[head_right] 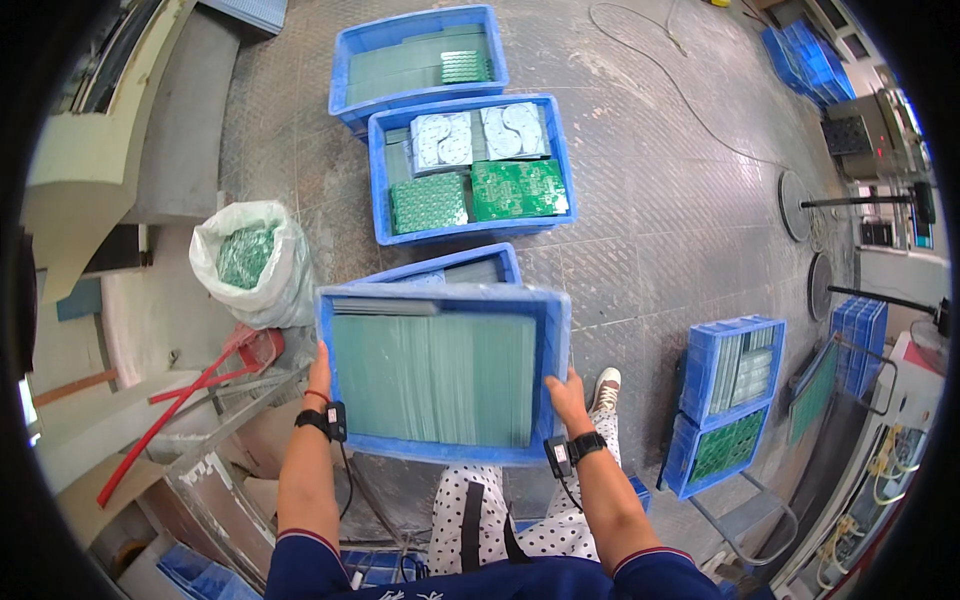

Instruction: Manually lift and stack crates of glass or metal components onto a trolley and move them across the factory floor.

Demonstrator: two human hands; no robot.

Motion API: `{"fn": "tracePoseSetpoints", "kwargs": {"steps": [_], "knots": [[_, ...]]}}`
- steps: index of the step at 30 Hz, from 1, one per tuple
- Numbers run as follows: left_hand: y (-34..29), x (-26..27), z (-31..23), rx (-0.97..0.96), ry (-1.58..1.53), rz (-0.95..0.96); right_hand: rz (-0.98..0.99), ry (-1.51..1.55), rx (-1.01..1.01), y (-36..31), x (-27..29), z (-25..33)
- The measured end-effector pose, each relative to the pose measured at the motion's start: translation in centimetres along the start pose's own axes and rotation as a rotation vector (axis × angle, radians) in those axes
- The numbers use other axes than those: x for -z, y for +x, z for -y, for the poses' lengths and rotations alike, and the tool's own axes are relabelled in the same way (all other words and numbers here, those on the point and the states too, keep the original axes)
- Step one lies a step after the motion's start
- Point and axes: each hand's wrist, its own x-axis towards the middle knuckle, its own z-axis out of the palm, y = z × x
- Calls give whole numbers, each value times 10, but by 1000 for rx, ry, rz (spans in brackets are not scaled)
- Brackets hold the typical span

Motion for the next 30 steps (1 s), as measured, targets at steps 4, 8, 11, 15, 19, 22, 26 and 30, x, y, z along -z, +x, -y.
{"fn": "tracePoseSetpoints", "kwargs": {"steps": [4, 8, 11, 15, 19, 22, 26, 30], "knots": [[-25, -47, -29, -95, 119, 26, -62, 184, -221, -16, 20, -43], [-56, -61, -32, -138, 87, 51, -165, 156, -251, -29, 47, -69], [-80, -74, -8, -115, 107, -63, -113, 52, -157, -6, 64, -74], [-119, -92, 16, 10, 18, -86, -84, -153, -170, 13, 88, -56], [-146, -108, 48, 66, -63, -152, 32, -260, -102, 38, 98, -44], [-161, -115, 65, 138, -69, -322, 48, -277, -87, 40, 93, -19], [-159, -125, 42, 98, -20, -233, 83, -334, -90, 46, 104, -23], [-140, -108, 59, 128, 37, -320, 112, -316, -69, 38, 84, -17]]}}
